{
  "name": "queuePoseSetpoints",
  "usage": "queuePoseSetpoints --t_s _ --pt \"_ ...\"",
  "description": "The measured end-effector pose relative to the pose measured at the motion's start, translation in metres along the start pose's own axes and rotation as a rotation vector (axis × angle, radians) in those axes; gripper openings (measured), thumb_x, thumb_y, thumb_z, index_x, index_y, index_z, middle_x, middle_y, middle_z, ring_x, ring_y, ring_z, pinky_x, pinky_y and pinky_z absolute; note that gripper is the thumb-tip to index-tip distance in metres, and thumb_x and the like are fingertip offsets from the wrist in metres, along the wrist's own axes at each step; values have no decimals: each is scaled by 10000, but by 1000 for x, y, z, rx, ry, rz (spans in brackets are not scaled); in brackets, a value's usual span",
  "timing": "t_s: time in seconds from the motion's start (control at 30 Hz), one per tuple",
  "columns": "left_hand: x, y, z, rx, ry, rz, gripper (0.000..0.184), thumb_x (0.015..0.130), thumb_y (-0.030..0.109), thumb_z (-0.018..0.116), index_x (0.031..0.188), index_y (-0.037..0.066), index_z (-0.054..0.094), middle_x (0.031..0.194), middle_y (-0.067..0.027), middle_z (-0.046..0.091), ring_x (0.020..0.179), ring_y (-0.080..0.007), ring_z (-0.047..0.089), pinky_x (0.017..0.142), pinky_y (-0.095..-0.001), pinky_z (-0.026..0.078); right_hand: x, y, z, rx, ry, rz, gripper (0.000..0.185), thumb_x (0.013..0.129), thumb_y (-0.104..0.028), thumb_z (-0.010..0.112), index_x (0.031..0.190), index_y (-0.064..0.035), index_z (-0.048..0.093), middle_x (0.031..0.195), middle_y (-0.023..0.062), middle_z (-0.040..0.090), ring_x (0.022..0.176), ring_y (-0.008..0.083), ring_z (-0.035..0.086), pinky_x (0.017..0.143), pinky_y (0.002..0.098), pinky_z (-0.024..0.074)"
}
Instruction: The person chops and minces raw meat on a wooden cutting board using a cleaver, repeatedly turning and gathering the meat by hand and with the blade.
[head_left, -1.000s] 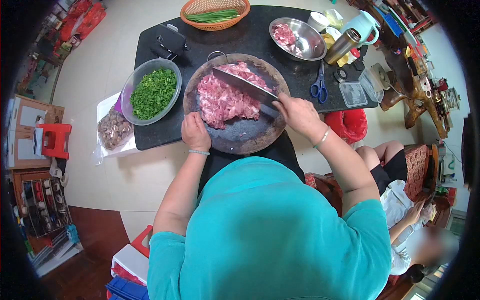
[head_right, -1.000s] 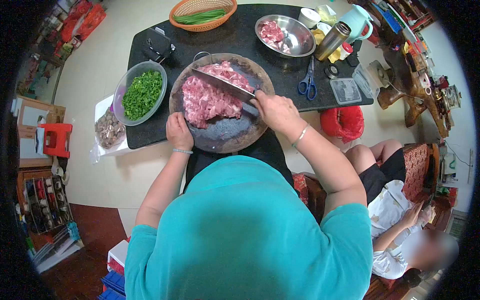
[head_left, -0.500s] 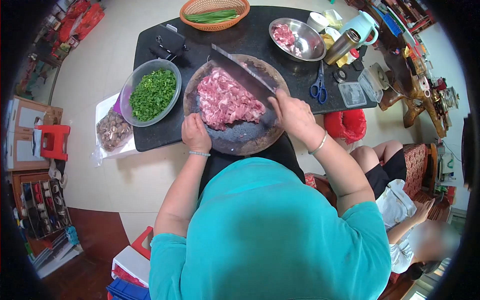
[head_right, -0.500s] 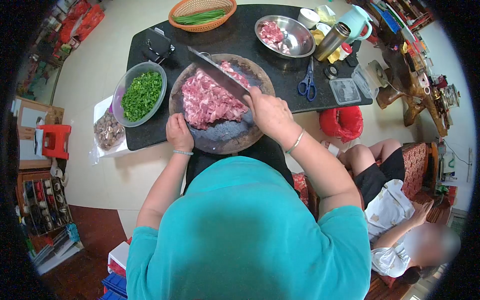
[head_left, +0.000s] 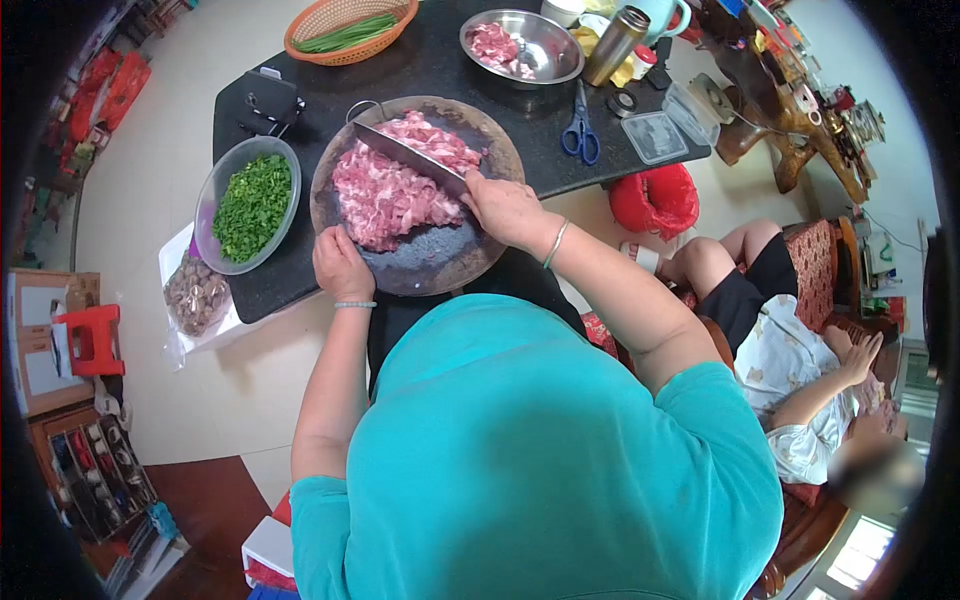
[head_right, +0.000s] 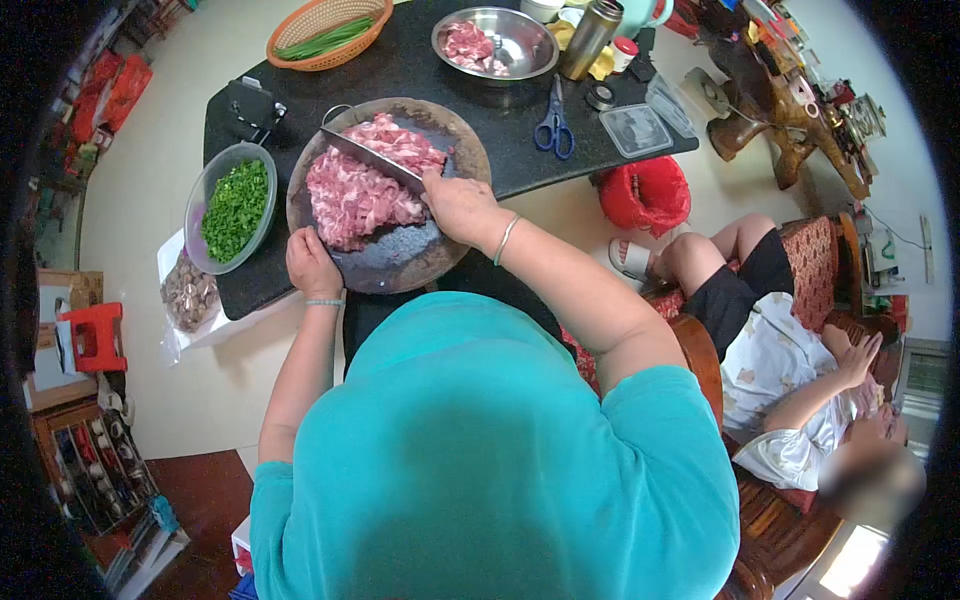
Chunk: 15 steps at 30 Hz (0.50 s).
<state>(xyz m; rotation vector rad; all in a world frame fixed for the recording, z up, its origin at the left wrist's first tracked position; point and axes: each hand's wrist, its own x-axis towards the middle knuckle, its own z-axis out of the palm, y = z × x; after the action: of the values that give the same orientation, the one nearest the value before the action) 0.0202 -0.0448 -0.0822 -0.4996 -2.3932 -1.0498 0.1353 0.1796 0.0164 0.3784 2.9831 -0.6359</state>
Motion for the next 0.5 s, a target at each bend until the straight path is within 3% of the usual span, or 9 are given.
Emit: queuePoseSetpoints --t_s 0.1,0.13,0.17,0.23,0.3,0.37,0.47,0.5 --pt "0 -5 -3 0 -63 -23 210 935 211 502 879 17 562 855 -153 589 814 -333 569 716 -424 440 -11 18 -5 96 -31 -100 343 879 -267 546 1094 -28 425 873 245 631 862 414 613 778 503 457" --pt "0 -2 -7 3 -57 -16 210 935 211 502 879 17 562 855 -153 589 814 -333 569 716 -424 440 -14 34 4 143 35 -217 408 858 -277 584 1146 -50 405 865 226 631 764 365 642 719 466 487" --pt "-2 3 -13 -112 -20 -76 200 934 197 505 889 12 564 865 -154 589 819 -323 572 727 -408 445 -20 37 -5 146 43 -225 408 858 -277 584 1146 -50 405 865 226 631 764 365 642 719 466 487" --pt "-7 8 -22 -228 30 -162 175 934 160 510 913 -4 566 887 -151 587 827 -285 576 755 -366 454 -33 35 -17 725 -401 193 259 863 -205 618 1013 -48 476 683 59 555 504 111 558 460 257 467" --pt "-10 32 -34 -332 12 -167 165 930 152 515 910 -5 565 879 -145 584 818 -275 572 753 -360 452 -39 32 -16 767 -388 205 224 858 -188 622 972 -50 487 638 38 525 459 106 521 421 248 437" --pt "-14 51 -39 -511 -121 -212 161 939 153 514 915 3 571 834 -92 584 775 -189 563 710 -311 454 -47 13 -14 828 -272 246 161 851 -154 617 894 -53 498 535 2 467 385 102 461 346 254 361" --pt "-9 103 -58 -777 -458 -394 205 964 210 496 953 34 600 790 -16 591 644 -71 537 566 -215 431 -59 -20 -11 947 -93 233 132 845 -131 595 902 -52 507 578 7 490 396 103 465 356 260 367" --pt "-7 113 -61 -850 -596 -439 238 975 252 475 1027 44 579 807 -22 598 619 -61 542 533 -204 429 -60 -26 -6 873 -6 207 187 833 -178 596 933 -40 518 637 75 542 495 188 535 458 329 424"
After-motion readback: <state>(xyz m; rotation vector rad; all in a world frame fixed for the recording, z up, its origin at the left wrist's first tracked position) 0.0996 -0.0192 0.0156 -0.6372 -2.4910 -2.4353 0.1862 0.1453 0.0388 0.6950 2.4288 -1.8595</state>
